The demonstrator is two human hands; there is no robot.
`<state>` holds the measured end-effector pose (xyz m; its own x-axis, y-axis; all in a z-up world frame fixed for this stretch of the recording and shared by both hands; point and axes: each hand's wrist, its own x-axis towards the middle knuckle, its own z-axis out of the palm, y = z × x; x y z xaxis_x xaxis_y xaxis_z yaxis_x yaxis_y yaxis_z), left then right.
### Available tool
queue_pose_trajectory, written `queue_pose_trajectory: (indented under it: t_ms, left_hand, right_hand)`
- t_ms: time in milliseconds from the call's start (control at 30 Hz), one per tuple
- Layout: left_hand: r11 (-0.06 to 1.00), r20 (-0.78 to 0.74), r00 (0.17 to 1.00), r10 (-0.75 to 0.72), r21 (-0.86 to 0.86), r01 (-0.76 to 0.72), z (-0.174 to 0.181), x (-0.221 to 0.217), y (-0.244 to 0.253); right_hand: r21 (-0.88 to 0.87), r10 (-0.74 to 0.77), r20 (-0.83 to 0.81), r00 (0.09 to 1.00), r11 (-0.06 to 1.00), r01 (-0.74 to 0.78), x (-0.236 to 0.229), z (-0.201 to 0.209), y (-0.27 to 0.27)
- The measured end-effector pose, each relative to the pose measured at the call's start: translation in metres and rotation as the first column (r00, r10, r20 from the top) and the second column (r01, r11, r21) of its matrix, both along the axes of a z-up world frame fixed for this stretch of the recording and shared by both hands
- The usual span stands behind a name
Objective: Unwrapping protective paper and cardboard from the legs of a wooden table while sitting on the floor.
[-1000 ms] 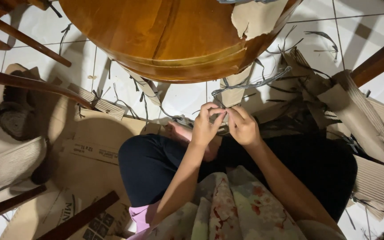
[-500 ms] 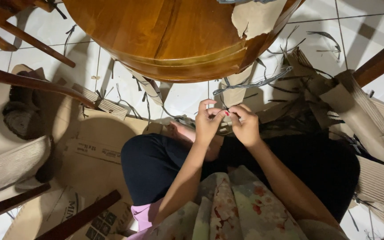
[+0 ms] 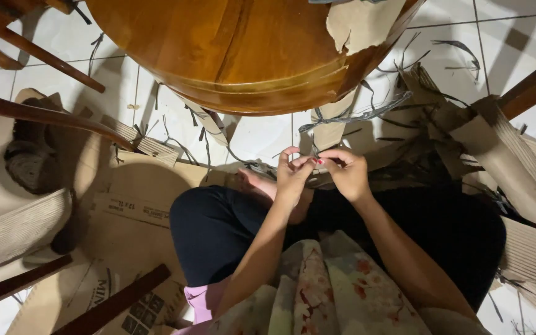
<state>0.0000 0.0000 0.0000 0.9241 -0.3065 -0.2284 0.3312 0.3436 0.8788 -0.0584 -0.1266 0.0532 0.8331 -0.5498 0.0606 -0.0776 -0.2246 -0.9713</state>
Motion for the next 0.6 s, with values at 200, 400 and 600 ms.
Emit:
queue_pose_trajectory:
  t_ms: [200, 400, 600]
  left_hand:
    - [0.979, 0.185, 0.971, 0.153, 0.102, -0.174, 0.03, -0.008, -0.014]
    - [0.956, 0.163, 0.945, 0.282, 0.038, -0.292, 0.014, 0.005, -0.02]
    - [0.968, 0.197, 0.968, 0.153, 0.168, -0.187, 0.038, 0.014, 0.002]
  right_hand:
    - [-0.279, -0.025, 0.074, 0.997, 0.959, 0.045, -0.005, 0.031, -0.001]
    - [-0.314, -0.098, 0.057, 0.994, 0.943, 0.111, -0.002, 0.009, -0.022]
    - [-0.152, 0.071, -0.097, 0.993, 0.985, -0.085, -0.001, 0.023, -0.059]
